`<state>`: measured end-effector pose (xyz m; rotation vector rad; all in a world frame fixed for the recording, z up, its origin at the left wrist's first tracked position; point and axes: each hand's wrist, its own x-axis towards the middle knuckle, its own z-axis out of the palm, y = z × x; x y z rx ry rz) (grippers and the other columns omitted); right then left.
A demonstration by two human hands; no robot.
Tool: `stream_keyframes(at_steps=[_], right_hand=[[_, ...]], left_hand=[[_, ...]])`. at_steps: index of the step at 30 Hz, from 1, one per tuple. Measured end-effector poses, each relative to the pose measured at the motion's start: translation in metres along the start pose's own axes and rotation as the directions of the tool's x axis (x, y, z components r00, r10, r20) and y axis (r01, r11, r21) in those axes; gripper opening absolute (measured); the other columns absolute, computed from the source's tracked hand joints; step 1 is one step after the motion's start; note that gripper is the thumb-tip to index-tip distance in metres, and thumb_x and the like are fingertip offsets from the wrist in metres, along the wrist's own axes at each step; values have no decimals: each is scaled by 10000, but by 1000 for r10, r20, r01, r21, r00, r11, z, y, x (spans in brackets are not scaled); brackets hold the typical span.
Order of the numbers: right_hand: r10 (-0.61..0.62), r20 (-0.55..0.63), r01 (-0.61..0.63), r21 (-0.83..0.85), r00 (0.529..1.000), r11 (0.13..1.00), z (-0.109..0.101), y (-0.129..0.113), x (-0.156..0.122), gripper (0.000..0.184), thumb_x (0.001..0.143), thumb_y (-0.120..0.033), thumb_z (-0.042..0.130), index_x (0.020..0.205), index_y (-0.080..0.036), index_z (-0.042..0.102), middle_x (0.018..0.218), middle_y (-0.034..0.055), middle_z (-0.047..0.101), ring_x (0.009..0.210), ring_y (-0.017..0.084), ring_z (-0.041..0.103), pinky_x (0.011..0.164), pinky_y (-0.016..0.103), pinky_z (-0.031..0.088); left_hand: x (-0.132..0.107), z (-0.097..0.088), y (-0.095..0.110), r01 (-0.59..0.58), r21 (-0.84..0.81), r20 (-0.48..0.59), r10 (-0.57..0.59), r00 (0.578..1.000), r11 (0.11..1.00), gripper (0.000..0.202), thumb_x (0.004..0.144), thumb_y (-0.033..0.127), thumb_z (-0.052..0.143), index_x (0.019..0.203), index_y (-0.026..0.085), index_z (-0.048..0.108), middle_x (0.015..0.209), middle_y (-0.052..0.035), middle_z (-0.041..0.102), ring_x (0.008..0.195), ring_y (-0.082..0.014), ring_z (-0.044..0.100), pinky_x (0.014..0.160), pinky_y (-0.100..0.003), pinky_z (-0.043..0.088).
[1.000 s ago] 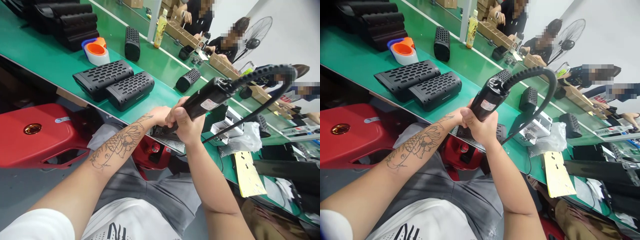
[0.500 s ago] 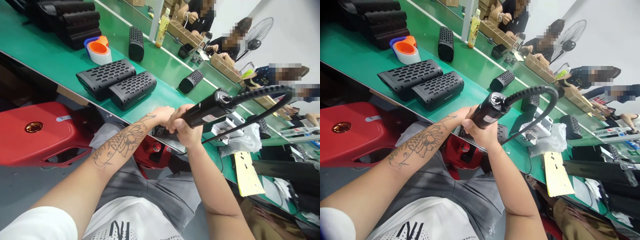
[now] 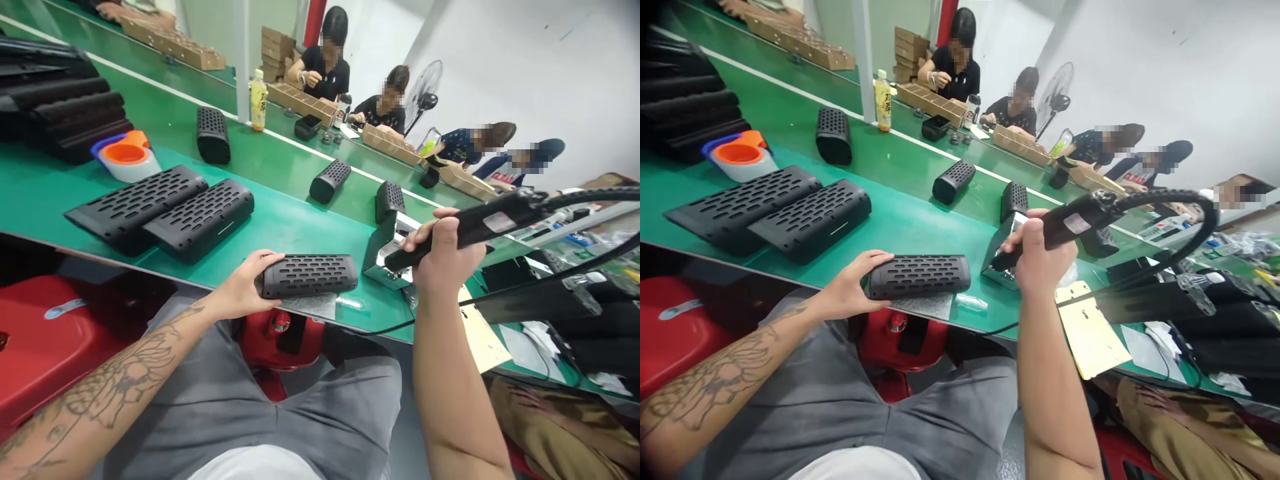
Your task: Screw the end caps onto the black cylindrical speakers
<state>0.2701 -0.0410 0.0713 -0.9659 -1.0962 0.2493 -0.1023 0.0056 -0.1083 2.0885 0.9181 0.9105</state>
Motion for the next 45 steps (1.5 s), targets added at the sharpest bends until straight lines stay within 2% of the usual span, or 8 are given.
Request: stream_keyframes(at_steps=[6, 12, 17, 23, 27, 31, 37, 45], right_hand=[[-9, -180, -31, -217, 984, 976, -82, 67, 37, 707, 824, -873, 1055, 955, -284, 686, 603, -91, 641, 465, 186, 646, 505, 351, 581], [47, -68, -53, -86, 997, 995, -90, 75, 15, 619, 882, -735, 1101, 929, -286, 678, 618, -96, 658, 473, 160, 626, 521, 335, 608], [60, -55, -63, -57, 997, 996, -93, 66, 6, 561, 920, -693, 1102, 956, -266, 740, 631, -82, 674, 470, 154, 639, 533, 334, 647], [89, 28, -91, 60, 996, 994, -106, 50, -6, 342, 968, -547, 1083, 1005, -285, 865, 654, -44, 721, 455, 195, 661, 518, 396, 676], [102, 49, -106, 81, 994, 991, -112, 43, -13, 280, 975, -527, 1064, 1031, -300, 910, 643, -31, 710, 435, 210, 634, 494, 416, 654], [115, 55, -119, 67, 992, 991, -108, 39, -20, 268, 995, -533, 1038, 1026, -305, 901, 637, -26, 701, 436, 219, 632, 484, 418, 636], [85, 20, -87, 97, 996, 991, -98, 17, -31, 311, 978, -557, 1059, 1019, -295, 896, 641, -34, 714, 449, 213, 660, 499, 408, 661], [57, 45, -63, 141, 997, 988, -71, -30, -57, 442, 943, -663, 1085, 1014, -304, 836, 612, -71, 678, 411, 199, 624, 470, 373, 604]], left_hand=[[146, 73, 3, 171, 8, -235, -165, 958, 985, 1079, 788, 331, 1094, 1790, 302, 696, 1744, -146, 681, 1717, -448, 680, 1557, -616, 500], [333, 174, 37, 355, -102, -316, -368, 874, 929, 1129, 905, 213, 1080, 1904, 216, 554, 1844, -222, 514, 1711, -428, 686, 1533, -487, 498], [401, 228, 47, 394, -63, -324, -392, 861, 917, 1085, 1000, 217, 1049, 1933, 186, 497, 1906, -289, 446, 1770, -477, 628, 1525, -528, 471], [397, 224, 28, 335, 70, -385, -284, 878, 940, 830, 1200, 435, 804, 1930, 172, 510, 1874, -298, 530, 1791, -475, 592, 1523, -574, 447], [421, 194, 9, 480, -3, -544, -404, 735, 877, 1053, 1090, 514, 937, 1944, 174, 424, 2000, -333, 406, 1925, -500, 402, 1583, -639, 316], [453, 172, 0, 586, -210, -445, -610, 656, 783, 1300, 905, 389, 1082, 1958, 270, 330, 1968, -324, 461, 1866, -534, 499, 1542, -735, 360], [392, 109, 3, 548, -205, -414, -579, 702, 811, 1120, 904, 293, 1043, 1862, 177, 475, 1812, -291, 617, 1731, -426, 676, 1473, -523, 540], [117, -38, -24, 244, -81, -169, -255, 952, 966, 1136, 587, 507, 1102, 1643, 311, 730, 1599, -102, 831, 1477, -457, 832, 1327, -593, 702]])
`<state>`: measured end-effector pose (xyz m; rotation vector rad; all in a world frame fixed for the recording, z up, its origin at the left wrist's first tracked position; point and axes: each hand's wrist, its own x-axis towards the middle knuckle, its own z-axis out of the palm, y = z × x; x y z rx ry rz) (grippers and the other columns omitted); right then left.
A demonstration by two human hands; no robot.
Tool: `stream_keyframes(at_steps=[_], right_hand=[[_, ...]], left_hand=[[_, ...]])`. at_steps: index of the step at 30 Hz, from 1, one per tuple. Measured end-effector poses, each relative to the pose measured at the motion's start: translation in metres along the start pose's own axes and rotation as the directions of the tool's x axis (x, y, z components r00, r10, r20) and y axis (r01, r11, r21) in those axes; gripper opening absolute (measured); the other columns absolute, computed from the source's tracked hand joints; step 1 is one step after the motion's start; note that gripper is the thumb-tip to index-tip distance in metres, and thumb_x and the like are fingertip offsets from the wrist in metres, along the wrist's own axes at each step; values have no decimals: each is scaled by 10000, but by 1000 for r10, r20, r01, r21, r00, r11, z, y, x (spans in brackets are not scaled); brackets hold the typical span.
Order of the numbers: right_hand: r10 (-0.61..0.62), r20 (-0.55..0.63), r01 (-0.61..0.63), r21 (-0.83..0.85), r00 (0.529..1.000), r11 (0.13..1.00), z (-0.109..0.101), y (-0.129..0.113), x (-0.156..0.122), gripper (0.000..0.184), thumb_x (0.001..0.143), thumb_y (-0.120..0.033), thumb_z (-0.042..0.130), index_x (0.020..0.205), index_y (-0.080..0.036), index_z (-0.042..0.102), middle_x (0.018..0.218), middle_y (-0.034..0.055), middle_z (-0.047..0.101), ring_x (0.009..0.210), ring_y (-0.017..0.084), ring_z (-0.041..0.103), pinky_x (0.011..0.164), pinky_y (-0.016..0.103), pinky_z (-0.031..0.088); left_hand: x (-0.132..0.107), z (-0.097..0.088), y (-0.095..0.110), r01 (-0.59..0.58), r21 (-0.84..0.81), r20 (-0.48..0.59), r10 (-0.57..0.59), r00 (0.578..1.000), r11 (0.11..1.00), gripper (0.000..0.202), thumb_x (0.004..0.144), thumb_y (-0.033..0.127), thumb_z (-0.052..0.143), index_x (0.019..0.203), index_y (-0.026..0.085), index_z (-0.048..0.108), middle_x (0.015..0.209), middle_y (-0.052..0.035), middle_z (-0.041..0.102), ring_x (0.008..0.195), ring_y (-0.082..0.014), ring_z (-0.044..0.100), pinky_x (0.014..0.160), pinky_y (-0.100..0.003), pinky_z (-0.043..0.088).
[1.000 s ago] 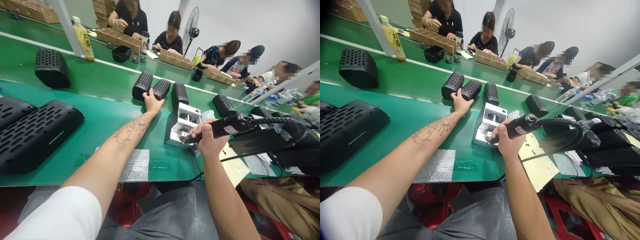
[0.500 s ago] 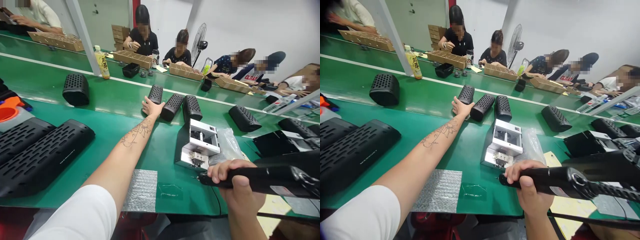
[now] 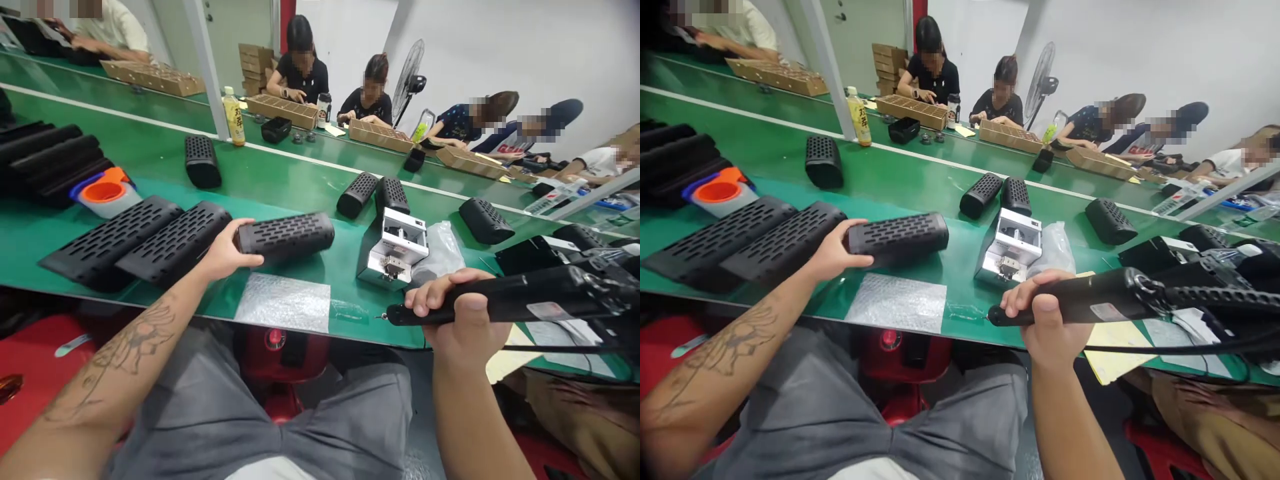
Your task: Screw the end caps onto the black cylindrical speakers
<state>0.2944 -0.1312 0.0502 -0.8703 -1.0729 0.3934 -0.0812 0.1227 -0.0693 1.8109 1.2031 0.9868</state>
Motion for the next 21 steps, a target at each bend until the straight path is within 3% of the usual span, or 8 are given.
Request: stream_keyframes(at_steps=[4, 7, 10, 12, 14, 17, 19, 21], right_hand=[[1, 39, -3, 53, 999, 999, 25, -10, -13, 449, 930, -668, 1095, 1007, -315, 826, 614, -79, 668, 406, 191, 604, 461, 359, 579], [-26, 65, 20, 90, 998, 996, 43, -10, -22, 469, 920, -677, 1095, 995, -316, 805, 607, -91, 658, 383, 176, 561, 441, 348, 562], [-81, 71, 74, 106, 994, 992, 56, -10, -30, 484, 947, -718, 1062, 983, -331, 773, 611, -102, 648, 385, 167, 547, 452, 338, 567], [-107, 86, 96, 129, 990, 987, 62, -15, -35, 451, 984, -726, 1030, 986, -350, 781, 622, -100, 646, 396, 168, 544, 465, 346, 580], [-121, 126, 103, 143, 985, 984, 68, -23, -41, 399, 1026, -726, 993, 1001, -373, 808, 633, -90, 636, 400, 173, 520, 466, 367, 584], [-130, 182, 110, 119, 975, 987, 79, -37, -53, 370, 1073, -767, 923, 1045, -409, 834, 619, -84, 572, 385, 176, 450, 431, 387, 544], [-119, 201, 101, 98, 972, 990, 86, -46, -62, 373, 1087, -795, 892, 1077, -426, 842, 615, -83, 544, 380, 180, 430, 417, 398, 523], [-103, 210, 84, 99, 972, 991, 91, -55, -70, 358, 1099, -789, 886, 1109, -432, 856, 629, -79, 553, 391, 186, 439, 437, 418, 542]], left_hand=[[-78, -24, -11, 11, -38, 204, -4, 979, 999, 1101, 591, 524, 1074, 1625, 332, 750, 1538, -78, 860, 1419, -439, 861, 1305, -583, 717], [-98, -23, -6, -26, -17, 271, 30, 962, 1000, 1104, 632, 544, 1041, 1671, 335, 733, 1618, -93, 825, 1504, -433, 825, 1365, -565, 680], [-115, -18, 13, -104, 71, 202, 88, 975, 992, 1095, 694, 560, 1004, 1726, 325, 723, 1695, -122, 774, 1664, -453, 720, 1484, -598, 575], [-136, -7, 35, -143, 100, 75, 135, 988, 985, 946, 790, 589, 983, 1676, 330, 777, 1624, -132, 807, 1668, -462, 704, 1519, -642, 529], [-161, 11, 61, -169, 14, 2, 169, 986, 986, 660, 945, 620, 924, 1547, 358, 859, 1477, -132, 865, 1501, -436, 796, 1444, -645, 608], [-194, 47, 94, -143, -285, 129, 186, 974, 948, 418, 1122, 594, 836, 1459, 357, 907, 1300, -109, 905, 1099, -322, 891, 1111, -522, 780], [-206, 68, 105, -97, -429, 178, 189, 966, 898, 351, 1165, 560, 836, 1415, 330, 927, 1241, -98, 922, 990, -273, 894, 955, -436, 786], [-211, 81, 108, -93, -498, 158, 196, 968, 862, 289, 1206, 551, 821, 1291, 308, 950, 1149, -90, 935, 984, -262, 905, 935, -406, 778]])
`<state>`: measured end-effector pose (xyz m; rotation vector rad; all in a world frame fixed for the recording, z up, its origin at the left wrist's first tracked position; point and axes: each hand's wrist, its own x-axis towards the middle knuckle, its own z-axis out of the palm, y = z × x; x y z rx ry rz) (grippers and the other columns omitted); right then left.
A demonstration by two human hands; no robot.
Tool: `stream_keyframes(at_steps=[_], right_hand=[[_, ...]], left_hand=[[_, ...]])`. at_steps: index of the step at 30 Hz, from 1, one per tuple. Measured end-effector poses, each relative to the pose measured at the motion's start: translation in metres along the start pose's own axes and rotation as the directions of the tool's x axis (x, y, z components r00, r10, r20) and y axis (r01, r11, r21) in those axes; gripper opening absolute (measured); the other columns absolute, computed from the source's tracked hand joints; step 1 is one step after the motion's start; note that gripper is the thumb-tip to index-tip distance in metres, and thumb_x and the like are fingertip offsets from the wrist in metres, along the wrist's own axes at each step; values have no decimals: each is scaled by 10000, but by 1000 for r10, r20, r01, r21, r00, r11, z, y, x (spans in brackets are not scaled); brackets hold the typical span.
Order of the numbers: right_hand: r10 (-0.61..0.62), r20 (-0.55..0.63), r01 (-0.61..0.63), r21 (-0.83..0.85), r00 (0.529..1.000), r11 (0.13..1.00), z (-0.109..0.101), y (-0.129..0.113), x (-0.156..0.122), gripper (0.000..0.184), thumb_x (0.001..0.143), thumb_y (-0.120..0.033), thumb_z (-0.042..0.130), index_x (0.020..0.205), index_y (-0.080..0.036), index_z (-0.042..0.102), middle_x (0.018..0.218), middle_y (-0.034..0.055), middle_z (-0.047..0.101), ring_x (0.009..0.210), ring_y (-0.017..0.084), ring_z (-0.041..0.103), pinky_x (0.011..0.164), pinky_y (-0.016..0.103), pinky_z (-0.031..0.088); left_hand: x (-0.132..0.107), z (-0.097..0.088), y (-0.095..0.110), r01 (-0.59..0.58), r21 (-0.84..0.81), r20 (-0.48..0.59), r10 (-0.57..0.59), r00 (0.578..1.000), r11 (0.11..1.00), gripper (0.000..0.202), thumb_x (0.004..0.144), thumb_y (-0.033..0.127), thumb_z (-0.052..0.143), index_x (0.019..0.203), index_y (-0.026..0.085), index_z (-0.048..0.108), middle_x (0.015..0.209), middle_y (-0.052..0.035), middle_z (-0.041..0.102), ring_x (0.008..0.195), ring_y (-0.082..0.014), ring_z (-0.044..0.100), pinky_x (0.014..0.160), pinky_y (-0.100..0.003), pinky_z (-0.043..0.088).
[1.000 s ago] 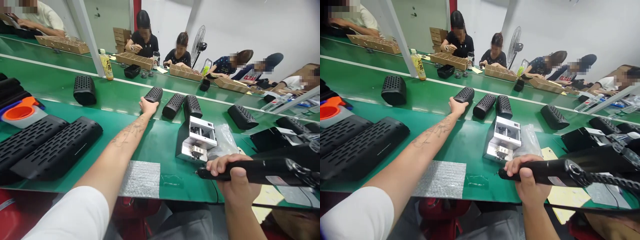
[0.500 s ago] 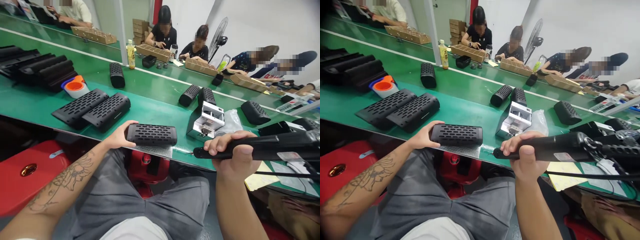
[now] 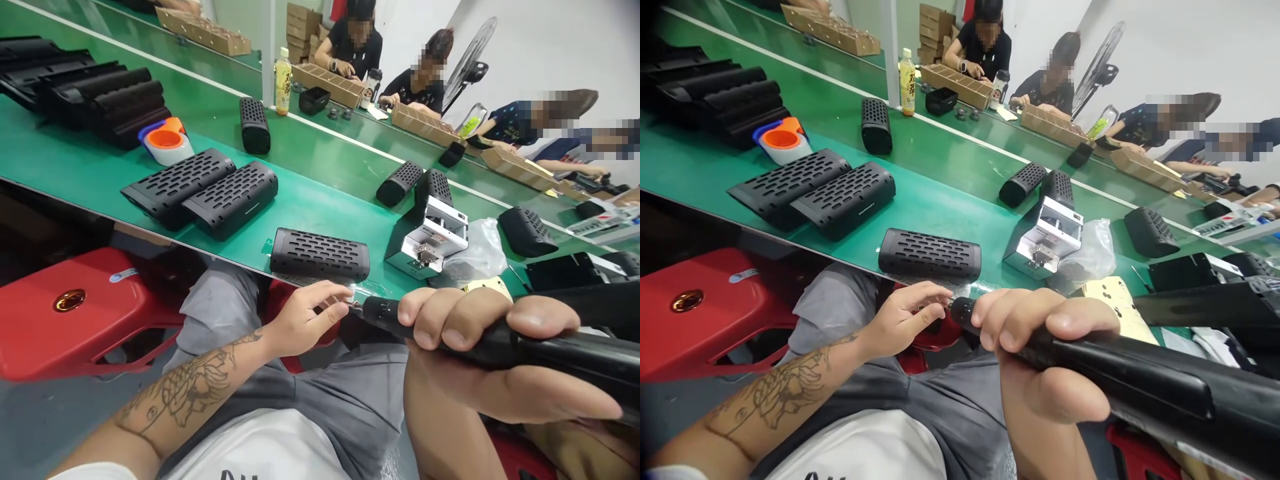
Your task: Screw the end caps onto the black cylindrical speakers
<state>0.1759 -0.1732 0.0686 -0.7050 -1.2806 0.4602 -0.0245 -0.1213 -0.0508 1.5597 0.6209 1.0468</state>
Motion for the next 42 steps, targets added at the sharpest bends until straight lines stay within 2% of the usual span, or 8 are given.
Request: stream_keyframes(at_steps=[9, 15, 20, 23, 26, 30, 34, 42], right_hand=[[153, 14, -153, 135, 988, 979, -5, -33, -14, 308, 1102, -706, 949, 1234, -428, 959, 754, -73, 701, 534, 181, 602, 663, 450, 691], [159, -15, -155, 150, 987, 976, 8, -35, -23, 308, 1134, -673, 926, 1202, -372, 932, 776, -73, 728, 563, 168, 644, 663, 423, 690], [-24, 55, 11, 233, 998, 972, 8, -4, -15, 342, 1115, -609, 963, 1240, -301, 882, 752, -76, 718, 478, 141, 614, 544, 377, 652], [-61, 63, 50, 166, 996, 985, -5, 29, 9, 289, 1096, -568, 989, 1156, -309, 876, 719, -74, 746, 452, 156, 642, 505, 356, 655], [-79, -64, 83, 66, 995, 994, -17, 62, 32, 349, 1042, -607, 1030, 1082, -320, 835, 662, -95, 701, 436, 159, 637, 483, 324, 633], [-31, -79, 32, 11, 996, 999, -21, 93, 46, 438, 1025, -678, 1028, 1024, -325, 769, 637, -99, 630, 431, 161, 613, 467, 325, 602], [53, -32, -53, 10, 998, 999, -18, 106, 47, 457, 1010, -657, 1051, 1000, -311, 753, 637, -89, 655, 438, 168, 620, 458, 335, 578], [143, 73, -145, 22, 987, 989, -15, 110, 48, 514, 950, -610, 1122, 958, -281, 727, 628, -99, 693, 435, 131, 632, 484, 297, 637]], left_hand=[[-1, -5, -5, -258, -47, -5, 259, 966, 965, 361, 1249, 541, 843, 1129, 233, 990, 1056, -116, 990, 984, -256, 970, 953, -358, 799], [-4, -14, -8, -230, 13, 146, 226, 963, 973, 386, 1251, 560, 832, 1190, 226, 1014, 1137, -133, 1007, 1061, -285, 993, 1047, -379, 813], [7, -29, -16, -368, 167, 264, 318, 911, 915, 439, 1332, 543, 659, 1473, 262, 965, 1449, -145, 980, 1419, -314, 938, 1300, -459, 741], [24, -66, -25, -455, 434, 219, 399, 890, 777, 523, 1266, 558, 764, 1719, 306, 837, 1792, -171, 816, 1760, -422, 717, 1538, -682, 517], [39, -116, -45, -346, 646, 102, 372, 923, 680, 876, 1070, 655, 980, 1841, 331, 716, 1980, -196, 619, 1900, -554, 502, 1581, -851, 332], [43, -159, -78, -150, 612, 38, 160, 986, 777, 1343, 944, 740, 1064, 2033, 315, 403, 2090, -244, 411, 1950, -562, 401, 1577, -780, 388], [39, -160, -91, -27, 529, 17, 21, 1000, 848, 1381, 901, 656, 1093, 2027, 307, 374, 2040, -228, 493, 1896, -509, 517, 1577, -673, 440], [47, -155, -82, -11, 574, -6, 17, 1000, 819, 1227, 836, 575, 1089, 1892, 264, 547, 1857, -185, 678, 1755, -487, 658, 1527, -616, 514]])
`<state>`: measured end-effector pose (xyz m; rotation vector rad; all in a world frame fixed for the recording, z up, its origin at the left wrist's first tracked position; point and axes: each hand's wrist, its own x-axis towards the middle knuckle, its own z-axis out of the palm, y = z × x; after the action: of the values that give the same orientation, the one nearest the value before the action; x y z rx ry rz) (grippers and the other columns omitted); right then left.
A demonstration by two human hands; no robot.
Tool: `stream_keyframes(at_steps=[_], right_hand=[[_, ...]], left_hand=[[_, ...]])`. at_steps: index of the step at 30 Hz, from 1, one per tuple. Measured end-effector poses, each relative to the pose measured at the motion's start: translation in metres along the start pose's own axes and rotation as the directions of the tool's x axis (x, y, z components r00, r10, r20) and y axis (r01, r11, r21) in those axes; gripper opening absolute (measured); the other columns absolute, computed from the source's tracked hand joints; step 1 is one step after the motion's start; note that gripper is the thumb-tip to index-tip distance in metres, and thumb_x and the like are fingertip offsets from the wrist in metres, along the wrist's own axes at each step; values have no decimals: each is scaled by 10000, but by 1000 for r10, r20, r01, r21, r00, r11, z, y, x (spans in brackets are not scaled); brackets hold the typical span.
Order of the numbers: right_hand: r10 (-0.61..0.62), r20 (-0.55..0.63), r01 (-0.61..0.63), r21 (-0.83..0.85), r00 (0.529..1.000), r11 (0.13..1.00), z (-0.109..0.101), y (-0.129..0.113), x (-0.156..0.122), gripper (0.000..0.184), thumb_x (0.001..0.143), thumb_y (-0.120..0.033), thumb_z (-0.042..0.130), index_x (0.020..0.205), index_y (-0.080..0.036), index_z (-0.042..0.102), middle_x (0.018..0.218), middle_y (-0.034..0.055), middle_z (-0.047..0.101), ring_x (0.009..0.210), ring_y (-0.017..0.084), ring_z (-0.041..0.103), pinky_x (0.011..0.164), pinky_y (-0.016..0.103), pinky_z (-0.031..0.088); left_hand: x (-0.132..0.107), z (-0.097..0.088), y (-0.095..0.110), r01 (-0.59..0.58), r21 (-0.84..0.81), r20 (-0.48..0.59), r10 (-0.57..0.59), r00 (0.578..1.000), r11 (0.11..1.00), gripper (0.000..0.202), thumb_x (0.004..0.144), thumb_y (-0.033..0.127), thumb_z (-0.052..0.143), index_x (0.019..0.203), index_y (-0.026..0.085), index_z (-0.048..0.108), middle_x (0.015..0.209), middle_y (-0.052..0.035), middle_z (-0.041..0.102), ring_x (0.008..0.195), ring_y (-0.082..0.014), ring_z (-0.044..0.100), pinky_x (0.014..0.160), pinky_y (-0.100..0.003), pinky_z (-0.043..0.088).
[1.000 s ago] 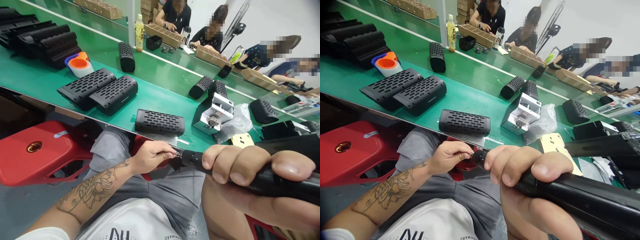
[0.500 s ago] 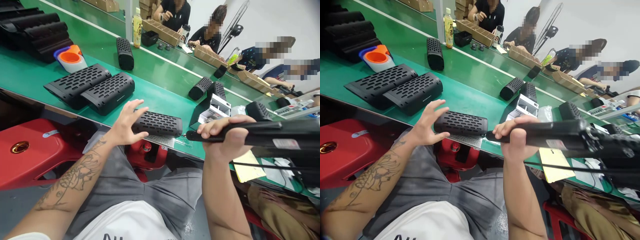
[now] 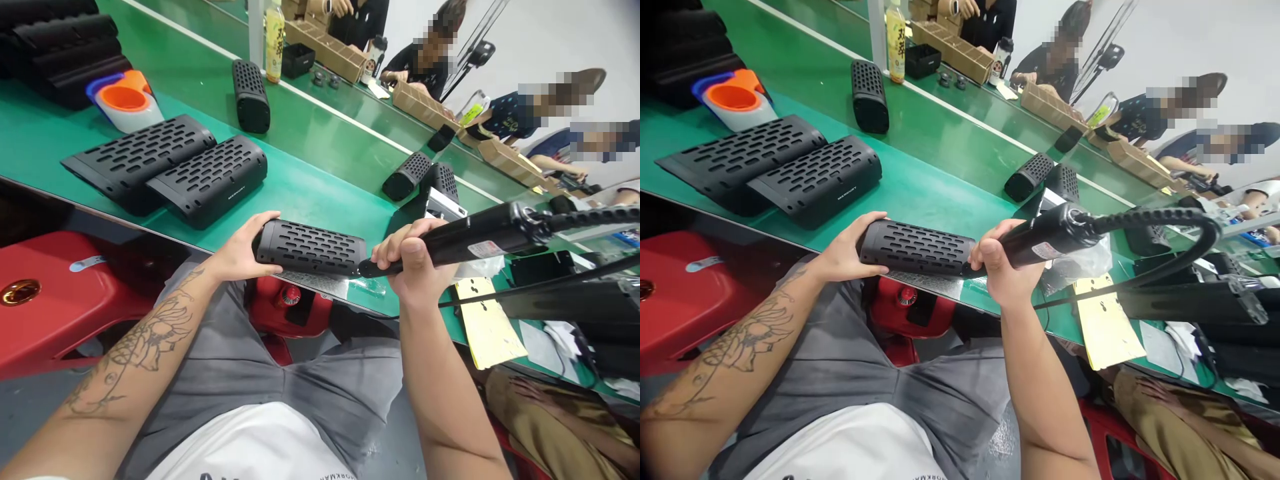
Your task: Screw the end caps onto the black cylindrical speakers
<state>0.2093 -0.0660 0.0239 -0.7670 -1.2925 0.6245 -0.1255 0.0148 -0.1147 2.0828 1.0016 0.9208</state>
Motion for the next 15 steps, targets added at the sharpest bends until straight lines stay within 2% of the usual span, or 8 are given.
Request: stream_keyframes(at_steps=[8, 15], right_hand=[[90, 114, -92, 7, 989, 996, -2, 2, 1, 541, 935, -584, 1128, 886, -278, 685, 596, -104, 657, 443, 121, 596, 514, 295, 637], [161, 133, -158, -33, 978, 987, -1, 4, -4, 609, 900, -667, 1115, 855, -280, 646, 575, -102, 664, 461, 132, 626, 535, 287, 610]], left_hand=[[3, 1, -7, -19, 29, 11, 18, 1000, 999, 1198, 824, 615, 1072, 1843, 269, 546, 1795, -186, 699, 1685, -483, 702, 1461, -598, 579], [2, 0, -12, -33, 18, -10, 33, 999, 999, 1140, 846, 657, 1038, 1804, 261, 564, 1790, -189, 705, 1674, -485, 715, 1459, -616, 586]])
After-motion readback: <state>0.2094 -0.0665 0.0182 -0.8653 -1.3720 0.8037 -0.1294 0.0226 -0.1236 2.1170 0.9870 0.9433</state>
